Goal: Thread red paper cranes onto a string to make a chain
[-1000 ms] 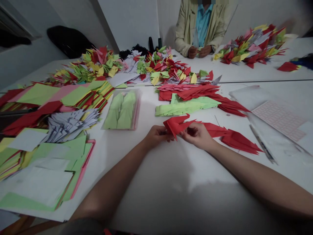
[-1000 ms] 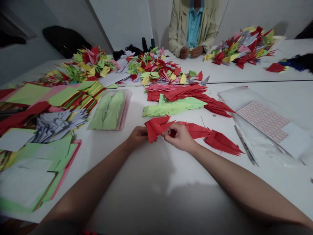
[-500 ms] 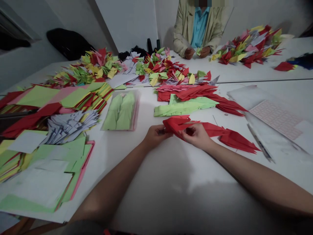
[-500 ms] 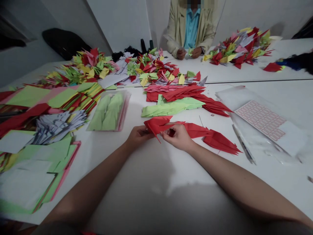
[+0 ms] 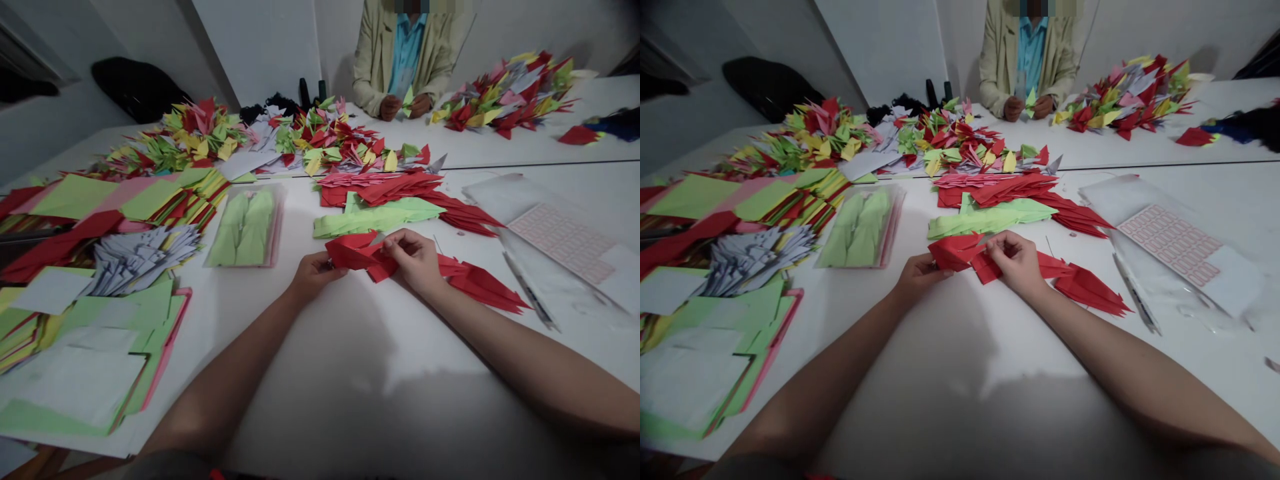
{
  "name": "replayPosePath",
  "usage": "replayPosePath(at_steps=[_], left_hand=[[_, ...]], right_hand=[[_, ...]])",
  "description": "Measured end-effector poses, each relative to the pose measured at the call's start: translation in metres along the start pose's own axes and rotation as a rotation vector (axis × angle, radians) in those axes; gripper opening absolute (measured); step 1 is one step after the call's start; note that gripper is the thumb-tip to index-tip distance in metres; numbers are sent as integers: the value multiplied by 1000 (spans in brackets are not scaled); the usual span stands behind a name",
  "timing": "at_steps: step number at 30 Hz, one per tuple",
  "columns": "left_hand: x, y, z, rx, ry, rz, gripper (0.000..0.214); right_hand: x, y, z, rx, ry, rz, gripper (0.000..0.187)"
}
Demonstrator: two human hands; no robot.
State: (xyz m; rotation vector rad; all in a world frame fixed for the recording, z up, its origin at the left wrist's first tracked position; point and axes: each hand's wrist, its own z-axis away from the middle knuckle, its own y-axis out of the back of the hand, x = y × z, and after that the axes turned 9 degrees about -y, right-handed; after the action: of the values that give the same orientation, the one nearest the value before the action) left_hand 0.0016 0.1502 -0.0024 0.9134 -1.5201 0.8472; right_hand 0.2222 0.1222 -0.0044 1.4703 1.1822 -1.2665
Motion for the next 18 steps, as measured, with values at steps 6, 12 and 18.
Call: replayPosePath(at_steps=[6,12,18], left_hand=[[3,-2,1,29,10,-32,29],[1,0,0,45,-8,-44,30],[-9,3,-1,63,-52,-195,30]], right_hand=[[2,0,-2,35,-14,-57,20],[6,4,-9,128,-1,-130,20],[5,-1,3,-89,73,-71,21]])
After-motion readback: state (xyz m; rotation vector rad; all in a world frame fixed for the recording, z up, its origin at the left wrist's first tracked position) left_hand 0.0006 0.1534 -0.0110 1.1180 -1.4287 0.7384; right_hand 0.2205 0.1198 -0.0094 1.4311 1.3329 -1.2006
